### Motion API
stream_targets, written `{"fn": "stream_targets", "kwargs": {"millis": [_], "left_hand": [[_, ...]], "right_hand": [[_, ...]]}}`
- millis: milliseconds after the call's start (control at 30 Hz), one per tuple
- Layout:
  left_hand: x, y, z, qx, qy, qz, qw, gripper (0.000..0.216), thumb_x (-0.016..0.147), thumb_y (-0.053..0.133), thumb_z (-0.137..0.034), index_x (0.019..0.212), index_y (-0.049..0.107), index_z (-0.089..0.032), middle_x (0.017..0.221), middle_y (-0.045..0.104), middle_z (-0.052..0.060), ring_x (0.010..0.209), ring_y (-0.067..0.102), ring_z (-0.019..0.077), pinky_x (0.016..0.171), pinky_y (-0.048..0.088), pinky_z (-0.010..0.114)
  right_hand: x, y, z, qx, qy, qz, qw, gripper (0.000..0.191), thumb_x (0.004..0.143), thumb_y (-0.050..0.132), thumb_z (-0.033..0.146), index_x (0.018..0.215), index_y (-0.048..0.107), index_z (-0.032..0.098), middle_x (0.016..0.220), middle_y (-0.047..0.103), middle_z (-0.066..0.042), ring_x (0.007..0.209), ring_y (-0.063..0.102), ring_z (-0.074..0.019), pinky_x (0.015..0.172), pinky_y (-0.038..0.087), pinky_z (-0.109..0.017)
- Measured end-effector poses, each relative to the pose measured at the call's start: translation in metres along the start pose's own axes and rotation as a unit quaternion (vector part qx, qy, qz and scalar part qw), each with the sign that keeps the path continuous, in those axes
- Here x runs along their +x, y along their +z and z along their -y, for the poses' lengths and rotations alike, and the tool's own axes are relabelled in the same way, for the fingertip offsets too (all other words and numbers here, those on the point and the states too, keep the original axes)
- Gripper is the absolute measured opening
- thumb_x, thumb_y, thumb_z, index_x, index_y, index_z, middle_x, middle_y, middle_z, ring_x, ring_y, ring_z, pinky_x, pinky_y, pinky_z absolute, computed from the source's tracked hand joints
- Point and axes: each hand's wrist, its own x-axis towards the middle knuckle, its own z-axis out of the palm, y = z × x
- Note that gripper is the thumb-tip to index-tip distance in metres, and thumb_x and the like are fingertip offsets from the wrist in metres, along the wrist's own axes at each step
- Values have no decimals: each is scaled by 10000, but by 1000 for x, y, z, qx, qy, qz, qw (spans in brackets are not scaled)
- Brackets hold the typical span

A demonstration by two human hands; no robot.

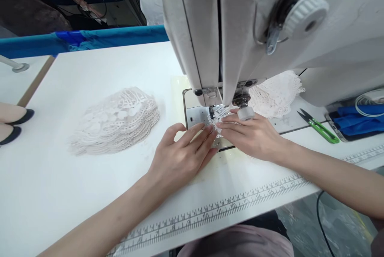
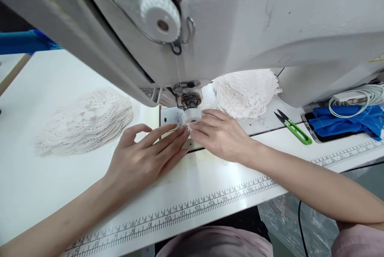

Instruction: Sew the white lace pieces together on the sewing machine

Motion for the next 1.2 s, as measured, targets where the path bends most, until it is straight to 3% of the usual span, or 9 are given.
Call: {"fn": "stream_targets", "kwargs": {"millis": [267,433,633,767,1000,1200], "left_hand": [[3,3,3,32,-1,6,999,210,941,542,-245,1131,624,-206,1098,726,29,1029,665,203,808,419,400],[5,3,3,30,-8,7,999,195,941,529,-227,1106,632,-209,1098,727,28,1021,664,212,799,409,410],[3,4,2,21,-10,-17,1000,184,910,578,-215,1074,660,-199,1069,735,35,990,664,233,785,389,418],[2,5,2,0,-20,-18,1000,206,904,580,-205,1094,662,-211,1078,732,39,1006,655,248,800,380,427],[2,4,2,0,-35,-6,999,200,912,568,-223,1093,654,-228,1076,734,20,1008,661,235,803,394,431],[4,5,4,-4,-45,-3,999,182,915,569,-234,1075,655,-212,1080,732,28,1014,662,236,812,384,433]], "right_hand": [[6,-3,-3,-27,2,-9,1000,250,924,463,56,918,683,175,913,753,9,813,641,-131,943,481,-291],[7,-2,-4,-43,3,15,999,279,917,436,27,937,680,159,879,749,10,835,641,-145,926,481,-312],[3,-1,-2,-51,2,27,998,229,959,466,151,1005,680,217,997,746,31,885,633,-141,926,463,-326],[2,-3,0,-23,3,14,1000,214,964,493,229,1039,689,187,1044,740,18,900,639,-147,965,447,-342],[2,-2,-1,-6,10,-10,1000,216,952,519,247,1033,703,167,1002,750,-13,876,651,-169,936,472,-356],[1,0,-2,-12,19,19,1000,234,964,496,262,1065,693,185,1022,746,-9,921,649,-179,930,477,-387]]}}
